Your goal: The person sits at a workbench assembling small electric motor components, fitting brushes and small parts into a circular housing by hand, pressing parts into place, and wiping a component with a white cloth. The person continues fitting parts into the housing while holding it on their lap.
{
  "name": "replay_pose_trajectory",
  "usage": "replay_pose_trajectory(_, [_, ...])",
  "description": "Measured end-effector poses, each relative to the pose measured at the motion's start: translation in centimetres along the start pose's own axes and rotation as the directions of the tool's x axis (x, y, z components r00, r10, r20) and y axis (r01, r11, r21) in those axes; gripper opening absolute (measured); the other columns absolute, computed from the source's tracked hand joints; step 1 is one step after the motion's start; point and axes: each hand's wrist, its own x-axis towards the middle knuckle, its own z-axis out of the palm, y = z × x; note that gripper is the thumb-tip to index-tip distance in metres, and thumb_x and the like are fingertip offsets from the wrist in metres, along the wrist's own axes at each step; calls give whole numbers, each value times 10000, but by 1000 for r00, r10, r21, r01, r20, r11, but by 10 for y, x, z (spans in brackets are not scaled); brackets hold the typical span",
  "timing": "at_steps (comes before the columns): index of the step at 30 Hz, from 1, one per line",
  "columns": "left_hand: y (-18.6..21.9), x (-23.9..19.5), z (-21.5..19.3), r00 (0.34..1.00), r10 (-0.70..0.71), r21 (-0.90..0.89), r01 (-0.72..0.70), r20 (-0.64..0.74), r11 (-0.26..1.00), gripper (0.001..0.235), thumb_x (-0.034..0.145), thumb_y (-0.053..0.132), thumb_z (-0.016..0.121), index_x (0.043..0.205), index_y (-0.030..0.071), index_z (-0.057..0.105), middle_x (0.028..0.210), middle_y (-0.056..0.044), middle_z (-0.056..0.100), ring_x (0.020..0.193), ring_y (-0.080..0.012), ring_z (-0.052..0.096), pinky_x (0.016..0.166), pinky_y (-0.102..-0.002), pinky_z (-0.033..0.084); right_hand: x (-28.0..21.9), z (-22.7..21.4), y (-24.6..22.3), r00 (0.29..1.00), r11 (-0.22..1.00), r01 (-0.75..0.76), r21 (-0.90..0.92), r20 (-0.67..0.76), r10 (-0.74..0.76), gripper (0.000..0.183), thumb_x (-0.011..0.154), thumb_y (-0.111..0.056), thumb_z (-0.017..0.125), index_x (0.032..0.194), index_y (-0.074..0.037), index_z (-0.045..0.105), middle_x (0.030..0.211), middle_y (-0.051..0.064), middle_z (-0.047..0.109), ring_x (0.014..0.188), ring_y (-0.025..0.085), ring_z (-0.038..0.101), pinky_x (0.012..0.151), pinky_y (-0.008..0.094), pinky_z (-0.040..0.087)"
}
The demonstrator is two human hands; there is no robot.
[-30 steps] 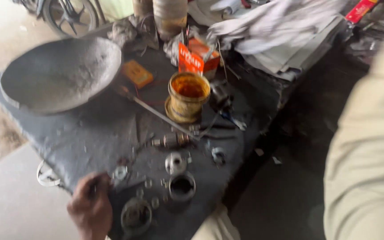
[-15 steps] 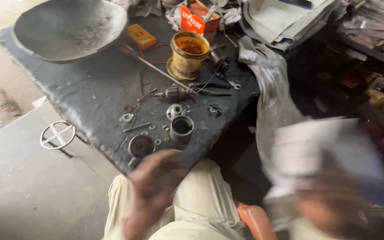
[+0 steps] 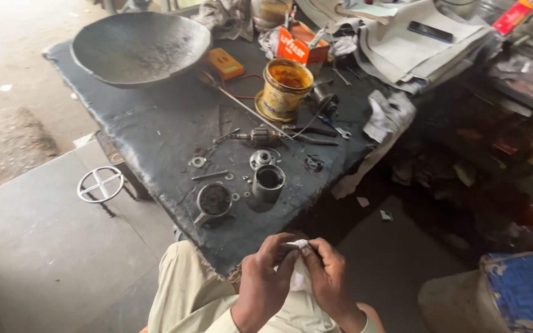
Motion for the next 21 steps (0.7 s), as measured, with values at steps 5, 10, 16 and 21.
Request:
replay_pose_trajectory(5, [-18, 2, 8, 1000, -29, -41, 29, 4, 999, 200, 860, 84, 758, 1054, 37, 757, 977, -79, 798, 816, -172, 792, 714, -280, 618, -7, 3, 39, 983, 955, -180, 235, 67, 169, 249, 1073, -145, 602, 906, 1, 716, 720, 28, 554, 655, 65, 456, 572, 240, 378])
replay_pose_trajectory(10, [-21, 1, 12, 1000, 12, -24, -12, -4, 1000, 207, 863, 109, 783, 1061, 50, 776, 1016, -78, 783, 823, -162, 775, 699, -284, 606, 10, -13, 6, 861, 513, -502, 696, 347, 371, 162, 959, -100, 601, 1015, 14, 702, 867, 49, 707, 747, 81, 624, 676, 245, 510])
replay_pose_trajectory(16, [-16, 5, 14, 1000, -15, 43, 14, 27, 999, 276, 835, 120, 797, 1100, 54, 755, 991, -72, 781, 796, -161, 774, 692, -286, 603, 1, 1, 37, 878, 489, -442, 752, 250, 408, 192, 1033, -105, 576, 1073, 30, 707, 897, 56, 712, 794, 111, 654, 706, 271, 526])
replay_pose_trajectory(21, [-18, 1, 11, 999, -53, -9, 53, 0, 999, 283, 863, 91, 756, 1134, 22, 718, 980, -93, 787, 820, -182, 776, 725, -291, 604, 6, -6, 2, 794, 306, -546, 780, 365, 486, 215, 1028, -115, 560, 1101, 29, 703, 955, 72, 737, 838, 150, 686, 762, 301, 542])
